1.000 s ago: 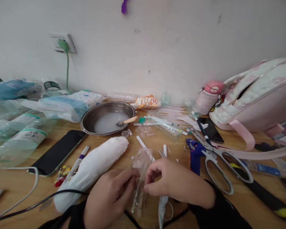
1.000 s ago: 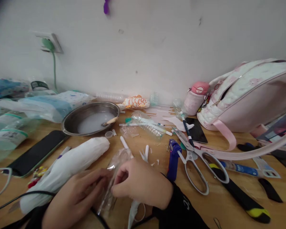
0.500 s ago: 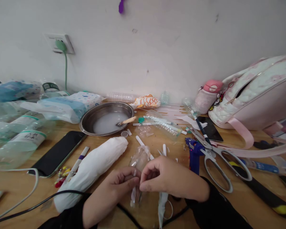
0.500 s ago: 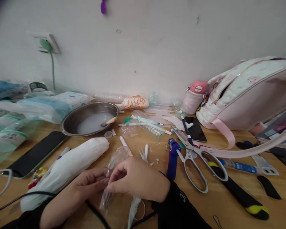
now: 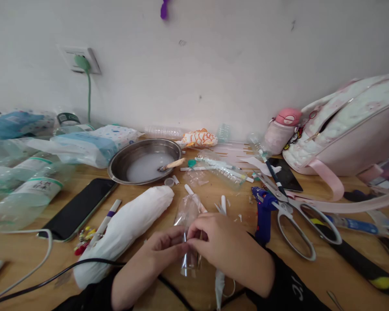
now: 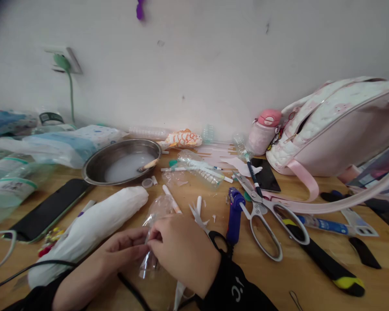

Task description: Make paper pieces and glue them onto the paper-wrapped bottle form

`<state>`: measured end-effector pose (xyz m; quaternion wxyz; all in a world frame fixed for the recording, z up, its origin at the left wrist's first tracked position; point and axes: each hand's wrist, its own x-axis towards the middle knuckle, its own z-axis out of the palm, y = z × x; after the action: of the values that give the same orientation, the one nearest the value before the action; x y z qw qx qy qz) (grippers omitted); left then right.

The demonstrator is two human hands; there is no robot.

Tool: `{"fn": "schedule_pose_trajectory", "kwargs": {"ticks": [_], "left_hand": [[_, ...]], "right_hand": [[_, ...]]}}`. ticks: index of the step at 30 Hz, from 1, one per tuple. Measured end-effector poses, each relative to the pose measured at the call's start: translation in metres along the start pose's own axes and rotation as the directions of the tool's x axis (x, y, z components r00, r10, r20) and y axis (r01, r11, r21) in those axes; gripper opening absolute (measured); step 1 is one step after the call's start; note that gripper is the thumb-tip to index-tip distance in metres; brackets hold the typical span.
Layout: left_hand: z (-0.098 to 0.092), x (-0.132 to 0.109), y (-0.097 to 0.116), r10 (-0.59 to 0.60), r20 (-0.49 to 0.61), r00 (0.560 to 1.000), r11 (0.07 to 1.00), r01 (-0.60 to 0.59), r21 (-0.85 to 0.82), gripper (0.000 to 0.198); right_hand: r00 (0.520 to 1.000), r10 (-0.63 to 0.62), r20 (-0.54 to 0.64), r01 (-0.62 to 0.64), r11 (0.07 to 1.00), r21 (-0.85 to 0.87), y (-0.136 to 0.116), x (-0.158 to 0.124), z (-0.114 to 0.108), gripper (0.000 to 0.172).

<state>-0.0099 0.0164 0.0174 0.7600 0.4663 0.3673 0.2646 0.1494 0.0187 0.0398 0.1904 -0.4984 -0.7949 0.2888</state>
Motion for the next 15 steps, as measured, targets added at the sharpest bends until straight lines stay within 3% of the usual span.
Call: {"fn": "schedule_pose_trajectory", "kwargs": {"ticks": [3, 9, 12, 15], "left_hand": [[0.002, 0.002, 0.001, 0.0, 0.031, 1.0, 0.999, 0.001, -0.032, 0.021], [0.002, 0.002, 0.001, -0.044, -0.034, 0.998, 0.999, 0.044, 0.009, 0.009], [0.0, 0.003, 0.0, -0.046, -0.095, 0.994, 0.999, 0.046, -0.007, 0.012], [-0.001, 0.003, -0.001, -0.059, -0.166, 0.984, 0.998, 0.052, -0.046, 0.014]], "right_hand": [[0.999, -0.052, 0.011, 0.053, 0.995, -0.087, 0.0, -0.001, 0.001, 0.005], [0.988, -0.151, 0.03, 0.154, 0.966, -0.206, -0.004, 0.001, 0.003, 0.011], [0.996, 0.052, -0.071, -0.068, 0.967, -0.245, -0.008, -0.003, -0.011, 0.008], [0.905, 0.406, -0.126, -0.421, 0.819, -0.389, -0.005, -0.018, -0.029, 0.025]]}}
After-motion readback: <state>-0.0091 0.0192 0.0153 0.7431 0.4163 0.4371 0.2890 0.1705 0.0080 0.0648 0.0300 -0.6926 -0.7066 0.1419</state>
